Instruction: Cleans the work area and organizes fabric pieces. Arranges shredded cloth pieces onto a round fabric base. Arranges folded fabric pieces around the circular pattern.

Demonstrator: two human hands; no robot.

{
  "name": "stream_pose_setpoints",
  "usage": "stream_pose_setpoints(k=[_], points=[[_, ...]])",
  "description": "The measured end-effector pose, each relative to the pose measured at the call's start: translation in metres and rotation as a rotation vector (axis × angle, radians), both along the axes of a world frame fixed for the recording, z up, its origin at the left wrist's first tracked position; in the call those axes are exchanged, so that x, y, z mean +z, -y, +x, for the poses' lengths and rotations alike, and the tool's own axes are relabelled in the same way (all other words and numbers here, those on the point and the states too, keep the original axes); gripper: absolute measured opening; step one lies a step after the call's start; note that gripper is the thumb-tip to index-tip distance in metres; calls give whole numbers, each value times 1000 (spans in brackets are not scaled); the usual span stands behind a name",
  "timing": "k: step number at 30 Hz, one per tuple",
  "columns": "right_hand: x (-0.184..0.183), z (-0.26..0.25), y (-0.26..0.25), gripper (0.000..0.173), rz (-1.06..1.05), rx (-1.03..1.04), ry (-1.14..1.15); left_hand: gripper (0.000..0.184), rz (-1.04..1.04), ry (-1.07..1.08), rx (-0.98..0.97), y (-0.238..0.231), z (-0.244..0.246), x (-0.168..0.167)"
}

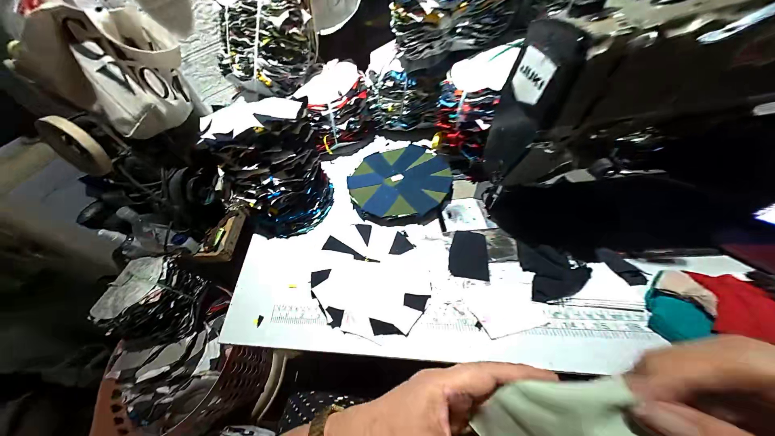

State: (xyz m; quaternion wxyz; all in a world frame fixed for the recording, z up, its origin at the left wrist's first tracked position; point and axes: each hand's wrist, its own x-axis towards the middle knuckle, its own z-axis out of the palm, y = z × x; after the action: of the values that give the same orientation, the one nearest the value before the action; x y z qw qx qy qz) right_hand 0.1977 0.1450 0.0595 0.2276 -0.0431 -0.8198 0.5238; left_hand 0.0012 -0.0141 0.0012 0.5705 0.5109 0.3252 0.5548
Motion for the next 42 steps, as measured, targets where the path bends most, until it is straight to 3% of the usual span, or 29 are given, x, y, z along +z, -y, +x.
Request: stream_pose_setpoints(k=[3,5,10,15,17,21,23,32,42], points=[[-23,-25,9,5,-39,-137,28,25,-129,15,169,14,-10,7],[-34,-39,13,12,-113,-228,20,18,-192,38,313,20,-20,6],[-50,-71,21,27,-138,-280,-70,52,-165,13,510,31,-38,3],[-56,-91,25,27,-120,-287,-171,84,-89,110,518,38,-47,0],[-57,-95,25,24,-76,-290,-203,79,-65,138,538,41,-46,-4],[-55,-101,25,26,-9,-313,-233,32,-31,8,668,44,-48,-9],[-56,-103,26,28,2,-312,-234,24,-25,-4,722,44,-51,-8],[-56,-107,38,50,-180,-242,-248,33,-41,59,771,42,-49,-9],[-70,-103,44,53,-176,-311,-238,46,12,-267,909,43,-56,-5]])
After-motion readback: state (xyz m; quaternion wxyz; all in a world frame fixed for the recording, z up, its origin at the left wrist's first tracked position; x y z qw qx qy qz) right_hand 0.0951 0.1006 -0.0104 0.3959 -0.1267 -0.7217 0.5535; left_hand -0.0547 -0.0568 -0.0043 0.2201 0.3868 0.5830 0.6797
